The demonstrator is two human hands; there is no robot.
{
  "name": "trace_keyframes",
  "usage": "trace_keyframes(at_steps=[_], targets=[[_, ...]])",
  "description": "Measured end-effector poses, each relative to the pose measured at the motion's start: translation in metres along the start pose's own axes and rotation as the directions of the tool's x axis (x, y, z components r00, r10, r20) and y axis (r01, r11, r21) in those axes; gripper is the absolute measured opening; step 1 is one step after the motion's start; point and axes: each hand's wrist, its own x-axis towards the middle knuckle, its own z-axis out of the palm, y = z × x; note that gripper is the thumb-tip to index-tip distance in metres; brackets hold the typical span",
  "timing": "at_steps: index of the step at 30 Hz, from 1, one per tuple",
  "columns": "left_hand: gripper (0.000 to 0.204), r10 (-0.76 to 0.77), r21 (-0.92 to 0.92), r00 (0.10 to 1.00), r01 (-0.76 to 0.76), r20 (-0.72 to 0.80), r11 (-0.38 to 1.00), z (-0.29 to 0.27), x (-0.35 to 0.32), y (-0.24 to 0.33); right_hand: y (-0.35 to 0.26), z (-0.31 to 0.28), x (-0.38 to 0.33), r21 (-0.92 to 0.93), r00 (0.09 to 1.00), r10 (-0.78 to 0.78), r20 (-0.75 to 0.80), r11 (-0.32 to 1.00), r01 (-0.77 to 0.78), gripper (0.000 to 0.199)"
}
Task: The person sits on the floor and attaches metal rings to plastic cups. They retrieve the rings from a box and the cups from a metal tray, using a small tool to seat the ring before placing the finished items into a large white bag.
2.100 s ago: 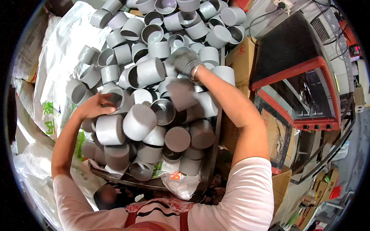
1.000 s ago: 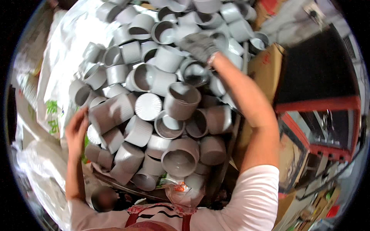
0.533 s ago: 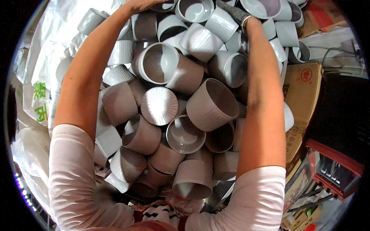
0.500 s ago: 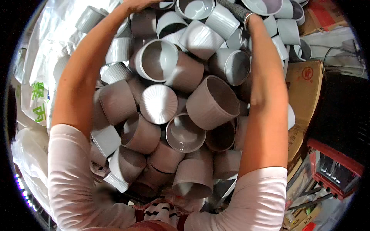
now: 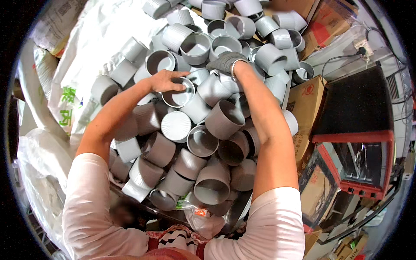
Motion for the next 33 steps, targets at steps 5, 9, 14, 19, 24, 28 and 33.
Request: trace_keyframes(at_steps=[5,9,14,19,24,28,33], targets=[[0.068,0.003,-0.063,0.999,-0.005,-0.033,0.998,-0.024,-0.073,0.037,-0.086,0.010,-0.052,-0.062,0.985,-0.125,0.120,0.989,0.133,0.063],[0.057,-0.034,0.004,0.996,0.034,0.078,0.999,-0.044,-0.167,0.061,-0.135,0.008,-0.112,-0.076,0.977,-0.187,0.099,0.978,0.194,0.062],[0.051,-0.051,-0.038,0.986,0.045,-0.159,0.998,-0.076,-0.299,0.099,-0.167,-0.005,-0.223,0.031,0.953,-0.247,-0.175,0.966,0.256,0.049],[0.043,-0.175,-0.025,0.772,0.202,-0.612,0.979,-0.127,-0.502,0.112,-0.166,0.028,-0.366,0.186,0.893,-0.365,-0.263,0.889,0.418,0.034],[0.048,-0.582,-0.166,0.489,0.656,-0.650,0.736,-0.098,-0.680,0.086,-0.198,0.081,-0.439,0.197,0.954,-0.272,-0.126,0.936,0.293,0.035],[0.069,-0.592,0.161,0.757,0.644,-0.279,0.748,0.038,-0.704,0.063,-0.242,0.103,-0.471,0.242,0.955,-0.258,-0.148,0.927,0.288,0.034],[0.094,-0.535,-0.223,0.672,0.706,0.513,0.672,0.160,-0.718,0.090,-0.277,0.129,-0.507,0.244,0.941,-0.328,-0.081,0.909,0.338,0.031]])
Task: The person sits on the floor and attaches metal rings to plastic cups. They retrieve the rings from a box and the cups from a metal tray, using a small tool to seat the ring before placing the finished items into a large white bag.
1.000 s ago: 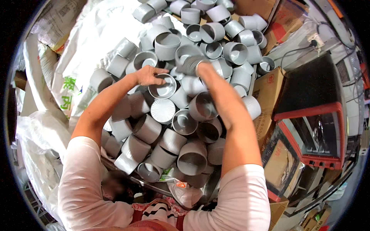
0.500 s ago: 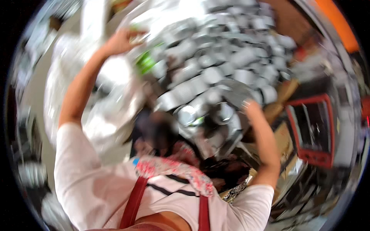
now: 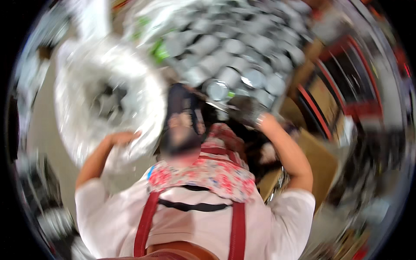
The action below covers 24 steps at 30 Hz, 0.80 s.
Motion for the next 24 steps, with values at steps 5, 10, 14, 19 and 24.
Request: trace_keyframes(at_steps=[5,10,14,19,24], targets=[[0.066,0.050,0.134,0.893,0.012,-0.447,0.991,-0.038,-0.031,0.019,-0.001,0.009,-0.037,-0.030,0.972,-0.064,-0.228,0.998,0.059,0.033],[0.045,0.233,0.041,0.430,-0.411,-0.872,0.911,-0.058,-0.061,0.079,0.037,-0.023,-0.086,-0.029,0.793,-0.001,-0.609,0.999,-0.021,0.032],[0.039,0.534,0.337,0.285,-0.524,-0.796,0.782,-0.032,-0.057,0.162,0.106,-0.064,-0.124,0.015,0.583,0.196,-0.788,0.954,-0.300,0.027],[0.037,0.695,0.484,0.281,-0.548,-0.661,0.682,0.008,0.020,0.246,0.209,-0.109,-0.188,0.051,0.430,0.362,-0.827,0.810,-0.584,0.032],[0.036,0.828,0.845,0.344,-0.149,-0.443,0.514,0.025,0.071,0.275,0.262,-0.092,-0.300,0.251,0.270,0.576,-0.772,0.666,-0.702,0.041]])
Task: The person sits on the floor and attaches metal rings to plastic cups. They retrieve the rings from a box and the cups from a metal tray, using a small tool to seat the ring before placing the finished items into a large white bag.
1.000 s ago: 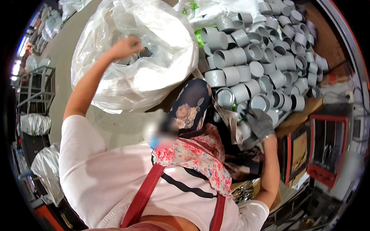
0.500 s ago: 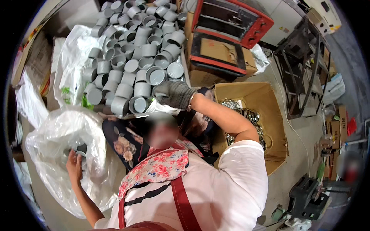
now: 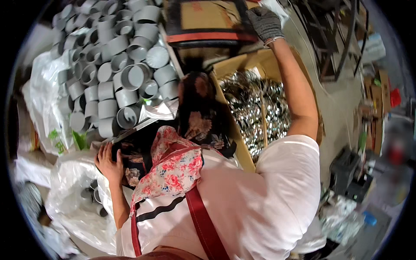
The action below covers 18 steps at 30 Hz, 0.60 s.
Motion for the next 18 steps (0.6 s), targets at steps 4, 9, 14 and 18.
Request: trace_keyframes(at_steps=[4,9,14,18], targets=[[0.035,-0.030,0.021,0.999,0.030,-0.016,0.999,0.007,0.012,0.001,0.059,0.003,-0.081,-0.138,0.932,0.310,0.189,0.948,-0.287,0.047],[0.034,0.027,0.086,0.999,-0.030,0.032,0.996,0.011,0.020,0.003,0.110,0.076,-0.162,-0.340,0.812,0.367,0.455,0.914,-0.222,0.033],[0.032,0.038,0.098,0.999,-0.041,0.038,0.994,0.011,0.018,0.006,0.132,0.152,-0.210,-0.402,0.723,0.410,0.556,0.894,-0.198,0.031],[0.031,0.015,0.135,0.998,-0.022,0.056,0.991,0.009,0.017,0.009,0.121,0.203,-0.212,-0.416,0.644,0.443,0.624,0.886,-0.206,0.029]])
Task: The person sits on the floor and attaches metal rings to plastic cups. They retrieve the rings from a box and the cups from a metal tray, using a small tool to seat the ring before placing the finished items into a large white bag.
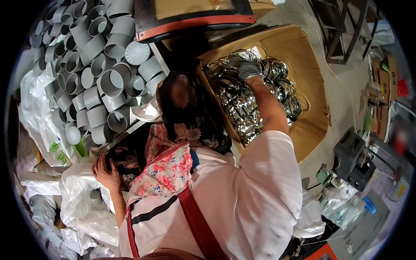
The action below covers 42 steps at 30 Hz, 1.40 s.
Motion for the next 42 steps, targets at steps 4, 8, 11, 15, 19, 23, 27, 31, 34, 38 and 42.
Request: trace_keyframes(at_steps=[4,8,11,15,19,23,27,31,34,38,42], targets=[[0.029,-0.006,0.026,1.000,0.005,0.008,1.000,-0.001,0.003,0.003,-0.026,0.013,0.017,-0.052,0.997,0.044,0.070,0.998,-0.041,0.029],[0.028,-0.027,0.030,0.999,0.026,0.042,0.999,-0.001,0.007,0.003,-0.030,0.018,0.029,-0.132,0.994,0.072,0.084,0.989,-0.060,0.028],[0.028,-0.027,0.036,0.998,0.026,0.053,0.999,0.001,0.010,0.003,-0.012,0.005,0.025,-0.107,0.998,0.057,0.005,0.993,-0.056,0.027],[0.027,-0.055,0.031,0.998,0.054,0.043,0.998,0.003,0.014,0.003,0.021,-0.046,-0.009,-0.100,0.981,0.030,-0.189,0.994,-0.050,0.024],[0.027,-0.036,-0.022,0.999,0.036,0.003,0.999,0.002,0.013,0.005,0.036,-0.112,-0.066,0.075,0.982,0.042,-0.186,0.997,-0.028,0.033],[0.027,-0.049,-0.031,0.999,0.049,0.007,0.998,-0.001,0.009,0.004,0.036,-0.159,-0.110,0.059,0.949,0.051,-0.312,0.998,-0.034,0.032],[0.027,-0.042,-0.057,0.998,0.038,-0.056,0.998,-0.002,0.003,0.002,0.028,-0.202,-0.133,0.012,0.835,-0.007,-0.551,1.000,0.017,0.026],[0.025,-0.080,-0.088,0.995,0.074,-0.062,0.993,-0.004,0.000,-0.001,-0.010,-0.264,-0.105,0.104,0.605,-0.097,-0.791,0.952,0.288,0.024],[0.024,-0.119,-0.116,0.988,0.107,-0.096,0.987,-0.006,-0.003,-0.002,-0.043,-0.313,-0.050,0.333,0.695,0.023,-0.719,0.889,0.315,0.027],[0.023,-0.149,-0.163,0.981,0.128,-0.126,0.978,-0.009,-0.005,-0.004,-0.094,-0.372,0.053,0.177,0.540,-0.076,-0.838,0.899,0.400,0.032],[0.018,-0.187,-0.183,0.976,0.165,-0.113,0.969,-0.013,-0.003,-0.004,-0.153,-0.427,0.161,0.259,0.653,0.065,-0.754,0.944,0.204,0.042]])
